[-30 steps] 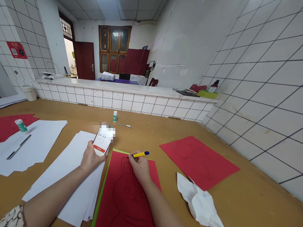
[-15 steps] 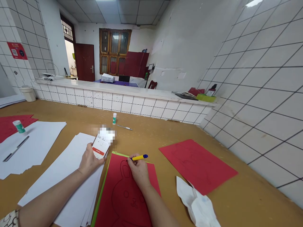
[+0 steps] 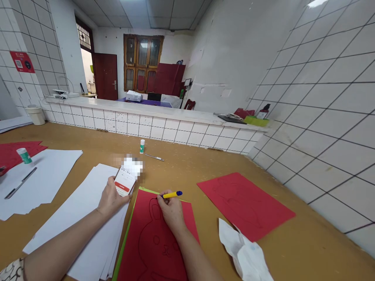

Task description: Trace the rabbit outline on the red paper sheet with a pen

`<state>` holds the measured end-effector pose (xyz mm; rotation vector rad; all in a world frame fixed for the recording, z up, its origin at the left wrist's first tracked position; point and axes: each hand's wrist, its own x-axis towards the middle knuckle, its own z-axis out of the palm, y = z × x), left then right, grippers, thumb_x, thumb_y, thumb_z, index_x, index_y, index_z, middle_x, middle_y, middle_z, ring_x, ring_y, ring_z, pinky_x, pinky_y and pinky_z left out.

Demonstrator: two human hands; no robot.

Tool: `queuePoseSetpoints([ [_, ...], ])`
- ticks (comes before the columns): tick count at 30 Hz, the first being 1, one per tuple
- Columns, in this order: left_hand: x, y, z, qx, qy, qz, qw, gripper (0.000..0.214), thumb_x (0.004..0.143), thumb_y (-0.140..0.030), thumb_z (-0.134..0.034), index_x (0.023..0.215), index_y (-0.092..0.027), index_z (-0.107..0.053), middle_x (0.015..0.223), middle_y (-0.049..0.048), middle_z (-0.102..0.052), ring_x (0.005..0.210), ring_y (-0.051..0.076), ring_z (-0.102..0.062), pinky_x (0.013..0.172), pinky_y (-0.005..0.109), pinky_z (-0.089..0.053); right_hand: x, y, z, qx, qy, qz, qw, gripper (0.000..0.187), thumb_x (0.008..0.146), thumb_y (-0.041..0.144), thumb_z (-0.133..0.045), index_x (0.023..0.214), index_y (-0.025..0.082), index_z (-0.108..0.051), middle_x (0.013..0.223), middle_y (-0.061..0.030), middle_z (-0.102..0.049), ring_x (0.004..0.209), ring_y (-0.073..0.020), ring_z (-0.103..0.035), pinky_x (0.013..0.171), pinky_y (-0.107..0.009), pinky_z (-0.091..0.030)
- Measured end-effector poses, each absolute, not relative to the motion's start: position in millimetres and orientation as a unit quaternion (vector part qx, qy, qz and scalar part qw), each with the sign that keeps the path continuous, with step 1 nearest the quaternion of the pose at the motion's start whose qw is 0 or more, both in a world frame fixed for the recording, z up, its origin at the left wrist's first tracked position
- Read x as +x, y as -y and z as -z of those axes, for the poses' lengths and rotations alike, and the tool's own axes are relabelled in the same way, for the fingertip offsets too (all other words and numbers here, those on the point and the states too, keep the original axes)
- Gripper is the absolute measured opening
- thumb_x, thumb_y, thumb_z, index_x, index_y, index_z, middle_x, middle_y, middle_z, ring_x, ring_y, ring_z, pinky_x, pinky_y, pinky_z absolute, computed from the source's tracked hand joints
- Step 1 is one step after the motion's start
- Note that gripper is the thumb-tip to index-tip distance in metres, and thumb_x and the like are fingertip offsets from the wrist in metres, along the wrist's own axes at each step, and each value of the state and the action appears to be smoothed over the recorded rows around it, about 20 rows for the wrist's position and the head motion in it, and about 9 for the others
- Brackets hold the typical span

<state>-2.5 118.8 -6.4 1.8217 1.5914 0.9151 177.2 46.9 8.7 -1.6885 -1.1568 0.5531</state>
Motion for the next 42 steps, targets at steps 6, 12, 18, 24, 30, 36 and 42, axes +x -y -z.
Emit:
queuePoseSetpoints([
  [6, -2.4, -118.0, 2.2, 0.672, -0.601, -0.343, 0.264, 0.057, 0.052, -0.024, -0.075, 0.092, -0.019, -0.034, 0.08, 0.0021, -0.054, 0.076, 0.021, -0.057, 0.061, 0.028, -0.042, 177.4, -47.3, -9.0, -0.695, 0.474, -0.224, 0.492, 0.012, 0.061, 0.033, -0.048, 0.06, 0.022, -0.046, 0.047, 0.005, -0.039, 0.046, -0.0122, -0.036, 0.046, -0.025, -0.026],
  [12, -2.1, -117.3, 1.0, 0.676, -0.601, -0.34, 0.257, 0.055, 0.053, -0.024, -0.074, 0.09, -0.019, -0.034, 0.082, 0.0023, -0.054, 0.078, 0.021, -0.058, 0.062, 0.027, -0.042, 177.7, -48.3, -6.2, -0.687, 0.485, -0.234, 0.488, 0.012, 0.061, 0.033, -0.049, 0.061, 0.021, -0.047, 0.048, 0.0053, -0.038, 0.045, -0.0119, -0.035, 0.046, -0.025, -0.026],
  [18, -2.1, -117.3, 1.6, 0.676, -0.599, -0.339, 0.263, 0.055, 0.054, -0.023, -0.074, 0.091, -0.019, -0.033, 0.082, 0.0025, -0.054, 0.077, 0.02, -0.057, 0.062, 0.027, -0.042, 179.8, -50.7, -2.4, -0.685, 0.485, -0.232, 0.492, 0.012, 0.062, 0.032, -0.049, 0.06, 0.021, -0.047, 0.048, 0.005, -0.04, 0.046, -0.0117, -0.037, 0.046, -0.024, -0.028],
  [24, -2.2, -116.5, 0.1, 0.681, -0.602, -0.332, 0.252, 0.054, 0.055, -0.025, -0.073, 0.09, -0.019, -0.033, 0.083, 0.0035, -0.054, 0.076, 0.02, -0.057, 0.061, 0.027, -0.043, 180.7, -50.2, -0.9, -0.68, 0.489, -0.229, 0.496, 0.011, 0.063, 0.032, -0.049, 0.061, 0.021, -0.048, 0.048, 0.0056, -0.039, 0.045, -0.0114, -0.036, 0.046, -0.024, -0.027],
  [30, -2.3, -118.0, 3.1, 0.685, -0.603, -0.328, 0.244, 0.055, 0.055, -0.026, -0.073, 0.092, -0.019, -0.033, 0.085, 0.0041, -0.054, 0.078, 0.021, -0.057, 0.061, 0.027, -0.043, 177.1, -47.5, -5.8, -0.681, 0.498, -0.237, 0.482, 0.012, 0.063, 0.033, -0.049, 0.061, 0.021, -0.047, 0.048, 0.0051, -0.039, 0.046, -0.0116, -0.036, 0.045, -0.024, -0.027],
  [36, -2.6, -119.6, 5.4, 0.683, -0.608, -0.32, 0.247, 0.057, 0.055, -0.026, -0.073, 0.095, -0.018, -0.033, 0.086, 0.0048, -0.054, 0.078, 0.021, -0.057, 0.062, 0.028, -0.043, 175.0, -46.7, -10.1, -0.692, 0.495, -0.229, 0.473, 0.012, 0.063, 0.033, -0.048, 0.06, 0.022, -0.046, 0.048, 0.0045, -0.04, 0.046, -0.0123, -0.037, 0.046, -0.024, -0.029],
  [42, -2.5, -118.5, 3.0, 0.684, -0.611, -0.32, 0.239, 0.057, 0.054, -0.025, -0.074, 0.095, -0.019, -0.034, 0.086, 0.0036, -0.054, 0.08, 0.021, -0.057, 0.063, 0.028, -0.043, 176.1, -47.6, -9.2, -0.693, 0.496, -0.238, 0.466, 0.014, 0.062, 0.035, -0.049, 0.061, 0.022, -0.047, 0.048, 0.0047, -0.039, 0.047, -0.0121, -0.036, 0.046, -0.025, -0.028],
])
